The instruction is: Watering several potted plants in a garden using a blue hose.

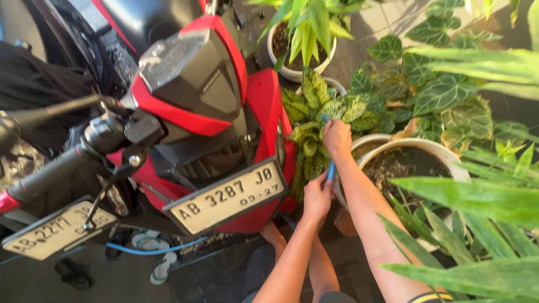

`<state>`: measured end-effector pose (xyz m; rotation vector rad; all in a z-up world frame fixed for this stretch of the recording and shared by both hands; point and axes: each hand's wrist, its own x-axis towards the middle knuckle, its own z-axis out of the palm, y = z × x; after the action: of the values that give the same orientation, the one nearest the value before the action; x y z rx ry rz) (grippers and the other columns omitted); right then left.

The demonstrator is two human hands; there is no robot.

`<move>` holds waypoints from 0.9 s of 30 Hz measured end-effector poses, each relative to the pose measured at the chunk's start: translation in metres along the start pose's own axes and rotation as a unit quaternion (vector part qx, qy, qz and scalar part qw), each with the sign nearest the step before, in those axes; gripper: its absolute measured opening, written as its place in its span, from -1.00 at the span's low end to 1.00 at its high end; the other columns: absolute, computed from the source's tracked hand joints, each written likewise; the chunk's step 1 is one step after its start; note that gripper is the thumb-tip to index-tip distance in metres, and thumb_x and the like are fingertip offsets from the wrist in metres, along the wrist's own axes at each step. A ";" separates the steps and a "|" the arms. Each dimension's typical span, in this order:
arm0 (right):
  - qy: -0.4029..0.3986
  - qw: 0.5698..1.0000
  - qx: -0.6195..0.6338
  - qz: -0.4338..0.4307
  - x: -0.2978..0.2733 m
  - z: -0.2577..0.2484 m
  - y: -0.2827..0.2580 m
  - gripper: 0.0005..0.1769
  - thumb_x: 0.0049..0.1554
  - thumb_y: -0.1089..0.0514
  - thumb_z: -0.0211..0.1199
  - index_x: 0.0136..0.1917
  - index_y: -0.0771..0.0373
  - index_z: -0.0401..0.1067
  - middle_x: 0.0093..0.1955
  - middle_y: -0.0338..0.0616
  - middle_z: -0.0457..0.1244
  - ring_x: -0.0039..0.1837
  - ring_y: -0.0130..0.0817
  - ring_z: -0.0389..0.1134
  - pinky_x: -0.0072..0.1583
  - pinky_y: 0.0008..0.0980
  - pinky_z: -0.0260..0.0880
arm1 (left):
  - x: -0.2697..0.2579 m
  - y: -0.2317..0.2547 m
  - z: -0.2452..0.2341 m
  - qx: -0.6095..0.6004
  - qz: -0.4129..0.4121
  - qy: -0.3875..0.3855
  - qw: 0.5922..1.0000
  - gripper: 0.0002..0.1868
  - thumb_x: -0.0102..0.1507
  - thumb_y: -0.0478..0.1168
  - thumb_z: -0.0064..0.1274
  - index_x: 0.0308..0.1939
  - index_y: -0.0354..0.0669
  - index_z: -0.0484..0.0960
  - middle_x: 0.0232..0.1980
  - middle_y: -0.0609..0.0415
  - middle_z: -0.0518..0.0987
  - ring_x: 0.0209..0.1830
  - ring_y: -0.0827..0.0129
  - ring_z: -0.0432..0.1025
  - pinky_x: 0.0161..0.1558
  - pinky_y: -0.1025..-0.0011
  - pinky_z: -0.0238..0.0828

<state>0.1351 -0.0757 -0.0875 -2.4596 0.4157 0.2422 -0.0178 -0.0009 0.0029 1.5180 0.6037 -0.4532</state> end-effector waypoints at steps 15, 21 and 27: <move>0.062 0.992 0.082 -0.079 0.123 -0.047 -0.034 -0.63 0.29 0.09 0.08 0.29 0.21 0.50 -0.14 0.21 0.38 -0.06 0.11 0.44 0.06 -0.04 0.41 | 0.096 0.077 0.036 0.087 0.063 0.005 0.994 -0.59 0.38 -0.25 -0.13 0.30 -0.15 0.57 -0.37 0.01 0.66 -0.50 0.34 0.51 -0.34 0.27 0.44; 0.062 0.993 0.070 -0.077 0.135 -0.041 -0.026 -0.64 0.29 0.11 0.08 0.28 0.21 0.51 -0.13 0.21 0.38 -0.07 0.11 0.43 0.04 -0.03 0.39 | 0.108 0.072 0.041 0.099 0.059 -0.003 0.993 -0.60 0.40 -0.24 -0.13 0.30 -0.16 0.57 -0.40 -0.04 0.65 -0.48 0.33 0.52 -0.33 0.26 0.44; 0.070 0.991 0.080 -0.078 0.144 -0.040 -0.027 -0.64 0.30 0.12 0.08 0.28 0.20 0.51 -0.11 0.23 0.38 -0.05 0.13 0.43 0.06 -0.02 0.38 | 0.118 0.069 0.043 0.073 0.084 0.014 0.994 -0.61 0.39 -0.27 -0.12 0.28 -0.19 0.59 -0.36 0.02 0.65 -0.44 0.39 0.56 -0.33 0.29 0.47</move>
<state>0.2817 -0.1140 -0.0803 -2.3431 0.2870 -0.0288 0.1204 -0.0317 -0.0186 1.7018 0.4675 -0.3541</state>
